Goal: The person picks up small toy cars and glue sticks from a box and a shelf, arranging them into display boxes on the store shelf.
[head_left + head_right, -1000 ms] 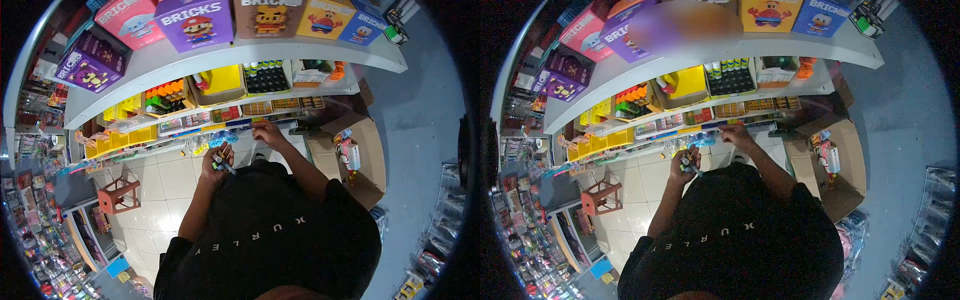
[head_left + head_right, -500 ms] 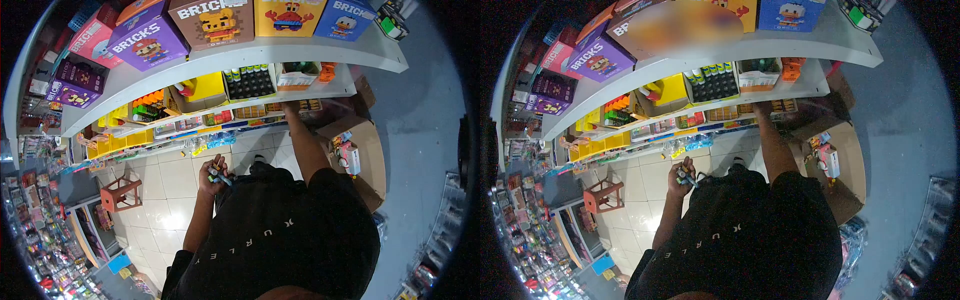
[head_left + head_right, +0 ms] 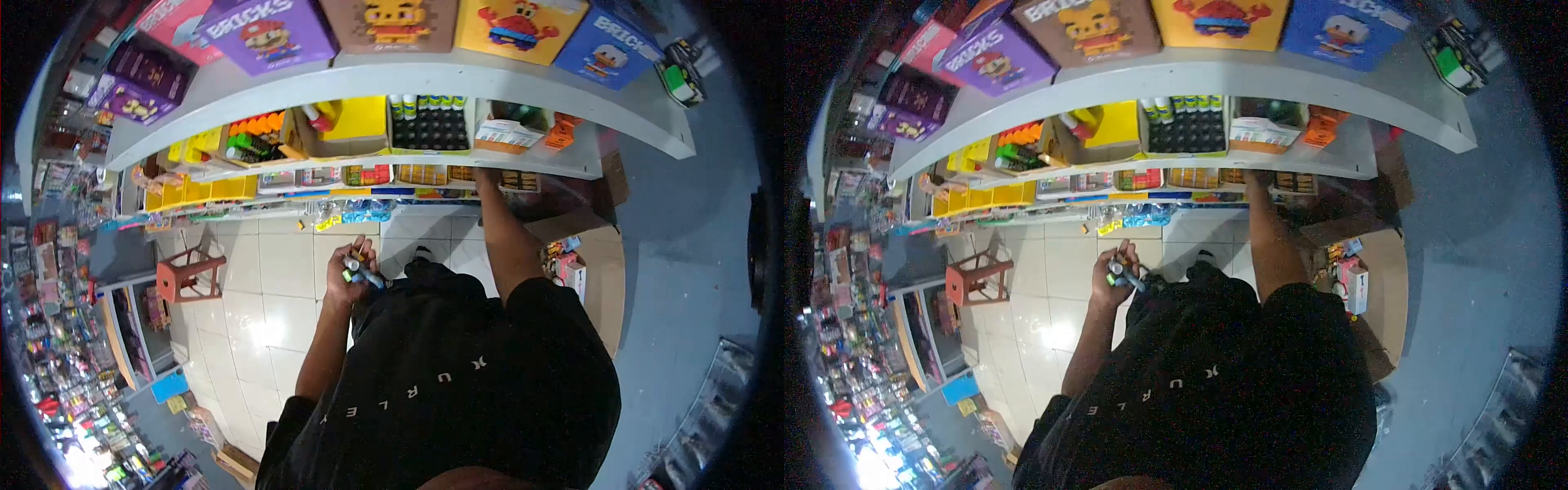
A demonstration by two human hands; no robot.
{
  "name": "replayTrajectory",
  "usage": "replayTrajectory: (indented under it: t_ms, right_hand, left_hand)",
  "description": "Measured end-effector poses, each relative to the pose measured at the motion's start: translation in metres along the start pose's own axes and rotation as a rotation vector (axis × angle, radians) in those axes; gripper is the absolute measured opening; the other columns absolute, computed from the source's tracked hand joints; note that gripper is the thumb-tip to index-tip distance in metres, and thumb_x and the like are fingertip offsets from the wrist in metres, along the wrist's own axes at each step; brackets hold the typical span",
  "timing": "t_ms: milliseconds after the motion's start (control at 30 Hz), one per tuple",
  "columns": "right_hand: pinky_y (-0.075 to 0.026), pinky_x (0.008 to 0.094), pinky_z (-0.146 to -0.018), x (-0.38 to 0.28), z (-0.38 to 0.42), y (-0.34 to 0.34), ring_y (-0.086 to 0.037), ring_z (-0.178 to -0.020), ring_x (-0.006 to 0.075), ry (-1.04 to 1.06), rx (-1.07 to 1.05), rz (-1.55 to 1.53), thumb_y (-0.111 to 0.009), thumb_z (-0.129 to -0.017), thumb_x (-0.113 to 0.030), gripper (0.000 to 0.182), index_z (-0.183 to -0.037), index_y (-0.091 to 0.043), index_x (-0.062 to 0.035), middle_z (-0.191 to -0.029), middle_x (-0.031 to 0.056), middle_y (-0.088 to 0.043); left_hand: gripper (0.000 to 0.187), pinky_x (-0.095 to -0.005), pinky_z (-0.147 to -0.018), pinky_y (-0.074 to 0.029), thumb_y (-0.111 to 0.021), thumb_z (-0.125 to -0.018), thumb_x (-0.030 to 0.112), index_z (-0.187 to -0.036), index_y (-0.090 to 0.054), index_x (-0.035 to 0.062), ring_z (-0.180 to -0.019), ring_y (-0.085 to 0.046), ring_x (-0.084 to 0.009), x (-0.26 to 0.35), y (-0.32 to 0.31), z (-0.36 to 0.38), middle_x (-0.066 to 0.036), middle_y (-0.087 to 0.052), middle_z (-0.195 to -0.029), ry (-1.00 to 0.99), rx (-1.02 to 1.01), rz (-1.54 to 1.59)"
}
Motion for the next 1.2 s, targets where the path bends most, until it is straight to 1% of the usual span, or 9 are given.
replayTrajectory:
  t_ms: [167,267,400,533,567,800,1067,1167,1200]
  right_hand:
    - [-0.051,0.0303,-0.067,-0.036,0.071,0.006,-0.065,-0.074,0.0184,-0.121,-0.369,-0.660,-0.071,-0.082,-0.032,0.031,-0.096,-0.066,-0.0048,-0.082,0.0068,-0.068]
    - [-0.050,0.0290,-0.065,-0.124,0.140,0.045,-0.061,-0.071,0.0118,0.160,-0.403,-0.673,-0.068,-0.081,-0.012,0.012,-0.090,-0.067,-0.0034,-0.078,0.0037,-0.066]
    - [-0.046,0.0221,-0.061,-0.242,0.239,0.107,-0.058,-0.066,0.0062,0.561,-0.694,-0.712,-0.070,-0.083,-0.016,0.012,-0.086,-0.066,-0.0046,-0.076,-0.0001,-0.063]
    - [-0.050,0.0329,-0.061,-0.285,0.299,0.109,-0.062,-0.061,0.0233,0.913,-0.705,-0.445,-0.068,-0.081,-0.012,0.014,-0.087,-0.062,-0.0014,-0.077,0.0116,-0.065]
    - [-0.051,0.0383,-0.065,-0.281,0.303,0.095,-0.065,-0.067,0.0315,0.872,-0.749,-0.314,-0.068,-0.078,-0.010,0.015,-0.086,-0.061,0.0004,-0.080,0.0163,-0.065]
    - [-0.051,0.0356,-0.061,-0.290,0.308,0.069,-0.066,-0.064,0.0233,0.616,-0.862,-0.326,-0.072,-0.070,-0.015,0.022,-0.082,-0.061,0.0003,-0.075,0.0127,-0.067]
    - [-0.058,0.0320,-0.069,-0.197,0.271,0.069,-0.064,-0.074,0.0195,-0.170,-1.037,-1.131,-0.064,-0.081,0.001,0.049,-0.125,-0.046,-0.0064,-0.091,0.0120,-0.059]
    - [-0.058,0.0365,-0.075,-0.125,0.223,0.066,-0.065,-0.082,0.0229,0.502,-0.669,-0.819,-0.062,-0.083,0.000,0.054,-0.132,-0.042,-0.0100,-0.098,0.0115,-0.057]
    - [-0.057,0.0373,-0.076,-0.106,0.209,0.071,-0.065,-0.082,0.0230,0.329,-0.652,-0.907,-0.061,-0.084,-0.002,0.050,-0.130,-0.043,-0.0104,-0.099,0.0107,-0.057]
  left_hand:
    - [0.034,-0.0352,-0.071,-0.047,-0.050,-0.090,0.027,-0.115,-0.052,0.0042,-0.083,-0.053,-0.0229,0.007,-0.034,-0.014,-0.006,-0.056,-0.090,-0.050,0.034,-0.061]
    - [0.034,-0.0372,-0.086,-0.047,-0.050,-0.090,0.027,-0.115,-0.055,0.0050,-0.095,-0.056,-0.0251,0.011,-0.037,-0.026,-0.007,-0.060,-0.099,-0.017,-0.025,-0.077]
    - [0.038,-0.0422,-0.099,-0.046,-0.047,-0.093,0.028,-0.121,-0.057,0.0059,-0.108,-0.059,-0.0293,0.012,-0.038,-0.032,-0.012,-0.064,-0.112,0.015,0.017,-0.096]
    - [0.038,-0.0411,-0.095,-0.049,-0.046,-0.093,0.028,-0.121,-0.058,0.0063,-0.103,-0.062,-0.0289,0.016,-0.043,-0.033,-0.013,-0.064,-0.113,0.017,-0.041,-0.200]
    - [0.038,-0.0405,-0.095,-0.049,-0.046,-0.093,0.029,-0.121,-0.059,0.0064,-0.103,-0.062,-0.0284,0.017,-0.040,-0.034,-0.013,-0.064,-0.113,0.032,-0.050,-0.197]
    - [0.043,-0.0404,-0.100,-0.045,-0.049,-0.094,0.035,-0.125,-0.058,0.0057,-0.109,-0.060,-0.0263,0.033,-0.019,-0.017,-0.013,-0.063,-0.117,0.090,0.022,-0.178]
    - [0.043,-0.0386,-0.087,-0.052,-0.050,-0.096,0.033,-0.130,-0.053,0.0067,-0.106,-0.062,-0.0277,0.042,0.008,-0.001,-0.009,-0.062,-0.118,0.118,0.075,-0.079]
    - [0.041,-0.0388,-0.085,-0.053,-0.049,-0.096,0.032,-0.127,-0.055,0.0066,-0.103,-0.063,-0.0270,0.042,0.007,0.004,-0.009,-0.063,-0.117,0.139,0.086,-0.097]
    - [0.041,-0.0383,-0.084,-0.053,-0.049,-0.096,0.032,-0.127,-0.056,0.0066,-0.103,-0.063,-0.0267,0.042,0.008,0.004,-0.009,-0.064,-0.116,0.146,0.074,-0.097]
Point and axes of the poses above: each hand's wrist, its own z-axis away from the middle knuckle, its own y-axis out of the back of the hand, x = y × z, the point moved 9 cm from there along -z, towards the middle knuckle
